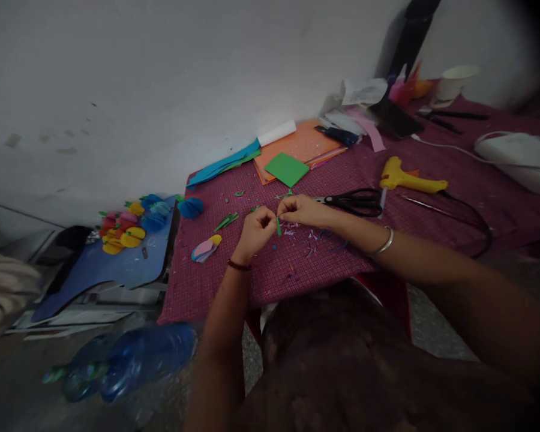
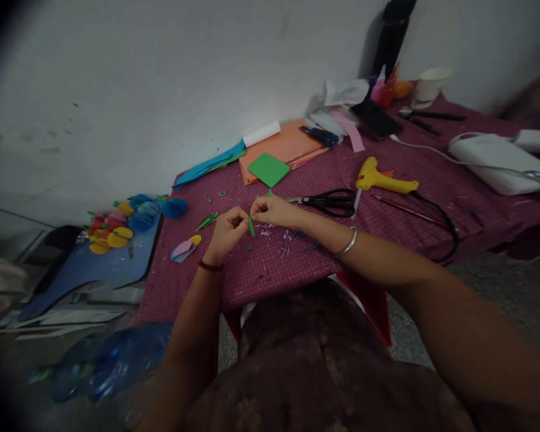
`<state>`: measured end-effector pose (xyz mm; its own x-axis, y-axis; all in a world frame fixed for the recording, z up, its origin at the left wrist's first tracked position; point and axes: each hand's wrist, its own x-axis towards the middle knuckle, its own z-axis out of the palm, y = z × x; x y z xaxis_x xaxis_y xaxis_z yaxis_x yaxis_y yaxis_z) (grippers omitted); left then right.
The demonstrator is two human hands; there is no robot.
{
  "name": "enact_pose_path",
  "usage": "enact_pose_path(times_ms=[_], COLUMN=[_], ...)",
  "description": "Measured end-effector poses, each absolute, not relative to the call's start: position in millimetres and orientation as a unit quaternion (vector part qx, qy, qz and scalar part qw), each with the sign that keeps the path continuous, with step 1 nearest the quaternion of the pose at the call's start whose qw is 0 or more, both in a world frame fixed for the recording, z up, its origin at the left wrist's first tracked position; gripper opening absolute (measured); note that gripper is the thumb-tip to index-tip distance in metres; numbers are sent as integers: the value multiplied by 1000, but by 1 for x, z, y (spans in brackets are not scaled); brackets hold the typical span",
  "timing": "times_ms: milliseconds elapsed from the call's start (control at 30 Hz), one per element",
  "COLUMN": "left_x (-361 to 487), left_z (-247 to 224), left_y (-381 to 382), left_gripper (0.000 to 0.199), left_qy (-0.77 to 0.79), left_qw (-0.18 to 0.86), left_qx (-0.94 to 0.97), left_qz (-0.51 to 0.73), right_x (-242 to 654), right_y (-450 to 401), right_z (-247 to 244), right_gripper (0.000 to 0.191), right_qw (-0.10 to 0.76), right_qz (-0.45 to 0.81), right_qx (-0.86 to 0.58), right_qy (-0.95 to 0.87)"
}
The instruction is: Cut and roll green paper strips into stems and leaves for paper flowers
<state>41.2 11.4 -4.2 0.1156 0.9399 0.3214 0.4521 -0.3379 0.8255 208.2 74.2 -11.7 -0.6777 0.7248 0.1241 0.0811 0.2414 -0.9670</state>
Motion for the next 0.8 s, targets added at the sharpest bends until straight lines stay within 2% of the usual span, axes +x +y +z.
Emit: enact_pose_path(times_ms=[133, 267, 367, 467, 633, 800], left_x=[37, 37, 39, 41, 44, 46], left_z=[-4, -11, -17, -19, -20, -19], left_y=[12, 15, 16, 16, 13, 14], left_gripper=[9, 12, 16, 17, 17, 13], left_qy=[486, 483, 462, 434, 418, 447], left_qw=[346, 463, 550, 592, 642, 657], left_qx=[682, 593, 510, 463, 403, 366], left_qz=[425, 448, 474, 497, 500, 485], right_x=[207, 204, 204, 206, 211, 215], right_y=[73, 67, 63, 61, 63, 64], right_z=[-12, -9, -7, -6, -7, -3], right_gripper=[7, 2, 3, 7, 12, 15], right_qw=[295, 333, 382, 399, 357, 303], right_qz=[533, 484, 371, 204, 2, -67], right_qx=[-262, -257, -257, -235, -184, -143], right_qy=[-748, -767, -807, -863, -916, -940])
